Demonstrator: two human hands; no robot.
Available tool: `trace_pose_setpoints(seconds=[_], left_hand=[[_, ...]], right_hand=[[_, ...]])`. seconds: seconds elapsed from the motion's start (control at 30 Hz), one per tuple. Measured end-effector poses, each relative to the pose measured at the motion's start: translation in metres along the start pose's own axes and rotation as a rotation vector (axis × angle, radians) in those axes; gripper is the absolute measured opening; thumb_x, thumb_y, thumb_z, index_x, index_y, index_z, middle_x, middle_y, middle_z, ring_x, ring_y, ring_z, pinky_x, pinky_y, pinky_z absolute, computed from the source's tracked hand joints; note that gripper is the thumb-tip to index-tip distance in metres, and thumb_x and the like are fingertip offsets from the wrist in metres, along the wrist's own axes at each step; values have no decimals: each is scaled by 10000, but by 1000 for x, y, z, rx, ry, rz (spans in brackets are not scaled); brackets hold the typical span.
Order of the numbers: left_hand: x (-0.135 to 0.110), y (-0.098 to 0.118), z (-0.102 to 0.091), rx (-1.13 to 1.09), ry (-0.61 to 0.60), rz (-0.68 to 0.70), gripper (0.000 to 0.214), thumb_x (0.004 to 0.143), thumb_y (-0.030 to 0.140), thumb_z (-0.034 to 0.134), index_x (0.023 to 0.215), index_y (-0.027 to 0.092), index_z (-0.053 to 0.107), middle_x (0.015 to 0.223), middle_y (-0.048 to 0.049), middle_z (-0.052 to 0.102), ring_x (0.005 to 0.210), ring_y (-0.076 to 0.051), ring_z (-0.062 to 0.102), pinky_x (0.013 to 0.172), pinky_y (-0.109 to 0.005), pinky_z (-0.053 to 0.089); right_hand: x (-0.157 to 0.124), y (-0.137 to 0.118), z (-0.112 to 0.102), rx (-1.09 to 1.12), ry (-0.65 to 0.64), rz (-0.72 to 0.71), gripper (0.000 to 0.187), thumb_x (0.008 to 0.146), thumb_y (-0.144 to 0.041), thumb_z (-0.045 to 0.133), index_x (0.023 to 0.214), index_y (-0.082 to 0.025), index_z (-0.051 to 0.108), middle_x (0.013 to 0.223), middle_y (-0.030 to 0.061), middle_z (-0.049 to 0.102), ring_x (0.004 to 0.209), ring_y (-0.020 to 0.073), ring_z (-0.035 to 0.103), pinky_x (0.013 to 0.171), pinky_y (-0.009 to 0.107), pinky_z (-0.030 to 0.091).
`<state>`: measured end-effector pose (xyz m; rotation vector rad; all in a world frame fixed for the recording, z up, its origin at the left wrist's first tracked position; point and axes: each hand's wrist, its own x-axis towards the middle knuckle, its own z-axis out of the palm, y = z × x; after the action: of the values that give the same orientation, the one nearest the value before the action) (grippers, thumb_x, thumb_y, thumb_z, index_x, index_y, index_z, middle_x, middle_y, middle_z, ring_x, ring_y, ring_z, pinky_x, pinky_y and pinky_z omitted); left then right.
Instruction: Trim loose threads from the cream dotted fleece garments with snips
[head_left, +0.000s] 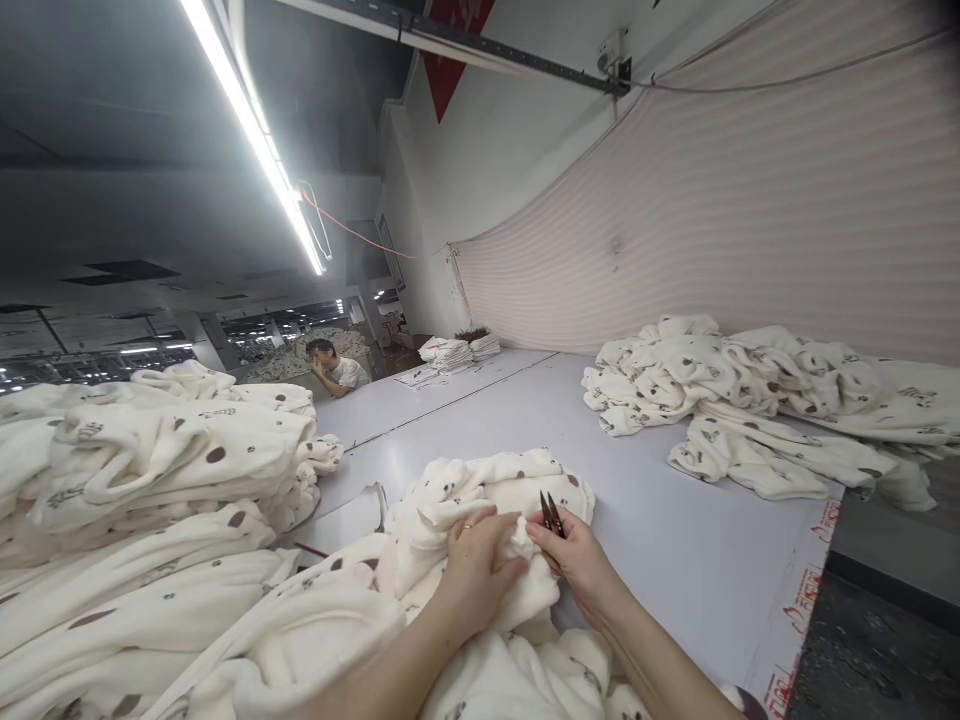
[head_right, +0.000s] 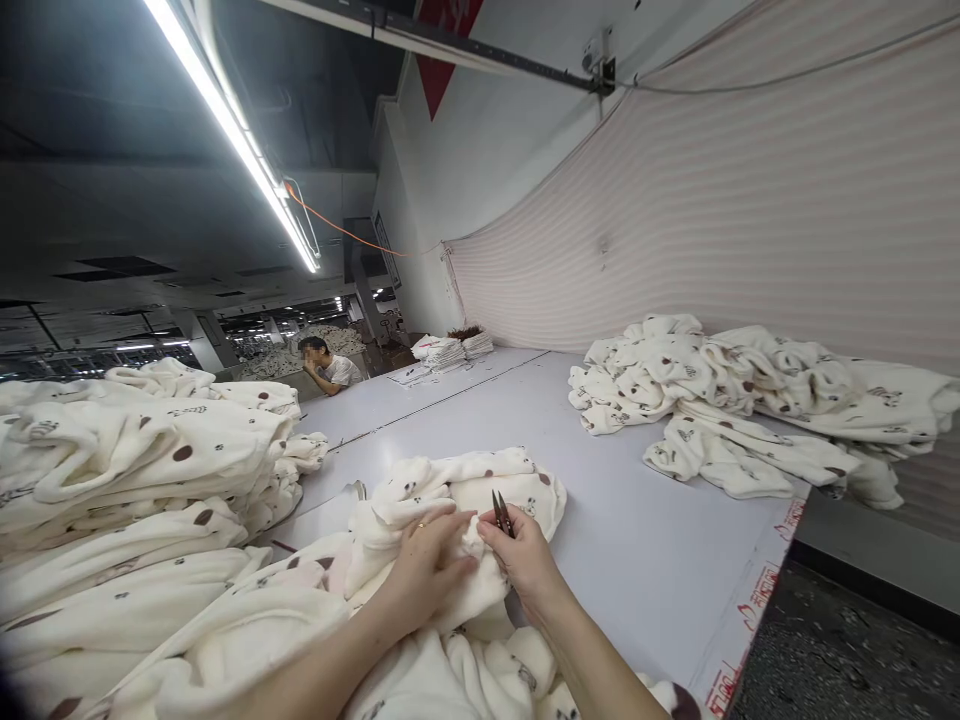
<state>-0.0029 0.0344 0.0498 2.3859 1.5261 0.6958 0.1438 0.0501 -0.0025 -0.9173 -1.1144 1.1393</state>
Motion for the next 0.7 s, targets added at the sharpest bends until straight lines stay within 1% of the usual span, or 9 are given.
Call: trace_pose_setpoints(seconds=[0.07,0.13,0.2,0.27,0.37,0.43,0.53,0.63,0.7], left_hand=[[-1,-2,1,-53,-7,-14,306,773,234,563,1072,247,627,977,-31,683,1023,-255,550,971,-445,331],[-4,-1,1,-75,-3,-24,235,797,282,542,994,228,658,831,-20,672,864,-224,581,890,-396,385],[-8,1,0,-122,7,-57,218,818,325,515,929,221,671,761,-9,648,779,-206,577,785,-340,416],[-10,2,-1,-192,9,-114,220,821,350,509,869,214,675,736,0,637,726,-190,567,694,-295,410],[-11,2,-4,-301,4,-177,234,808,370,533,874,195,674,776,-4,650,744,-192,563,658,-272,399],[-11,0,-5,-405,-6,-183,243,796,376,555,884,181,672,821,-11,658,788,-201,566,671,-268,410],[-11,-3,-5,-615,-36,-179,252,794,383,569,863,162,666,853,-25,667,842,-214,580,721,-277,437],[-13,-6,-4,-791,-79,-201,267,797,386,577,910,160,664,921,-39,684,878,-221,598,779,-302,454],[-15,-6,-4,-827,-97,-224,270,798,379,582,937,162,664,938,-44,690,891,-228,603,785,-313,463]], right_hand=[[-5,-3,0,-42,-14,-46,222,747,-403,642,756,-185,603,634,-21,553,591,134,477,569,247,372],[-12,-9,1,-159,-5,-142,196,779,-383,620,738,-194,589,687,-10,578,652,148,499,622,257,377],[-20,-16,0,-268,20,-231,198,808,-382,591,734,-200,574,689,-8,577,659,154,504,631,262,373],[-26,-24,-1,-228,4,-227,206,819,-400,580,760,-204,567,691,-7,581,674,159,522,637,260,386],[-30,-32,-9,-20,-110,-71,237,812,-443,583,852,-210,565,691,-9,600,698,167,558,644,255,419],[-29,-33,-17,3,-147,-22,248,793,-440,607,884,-211,572,754,0,619,757,177,579,678,259,440],[-27,-27,-29,-218,-133,-97,214,769,-394,640,878,-211,618,900,26,627,889,205,582,770,285,447],[-27,-22,-33,-455,-123,-157,230,802,-384,598,969,-238,659,995,41,629,904,214,586,727,286,456],[-27,-22,-30,-501,-146,-177,248,823,-377,573,1022,-260,666,1026,38,632,904,209,592,706,278,461]])
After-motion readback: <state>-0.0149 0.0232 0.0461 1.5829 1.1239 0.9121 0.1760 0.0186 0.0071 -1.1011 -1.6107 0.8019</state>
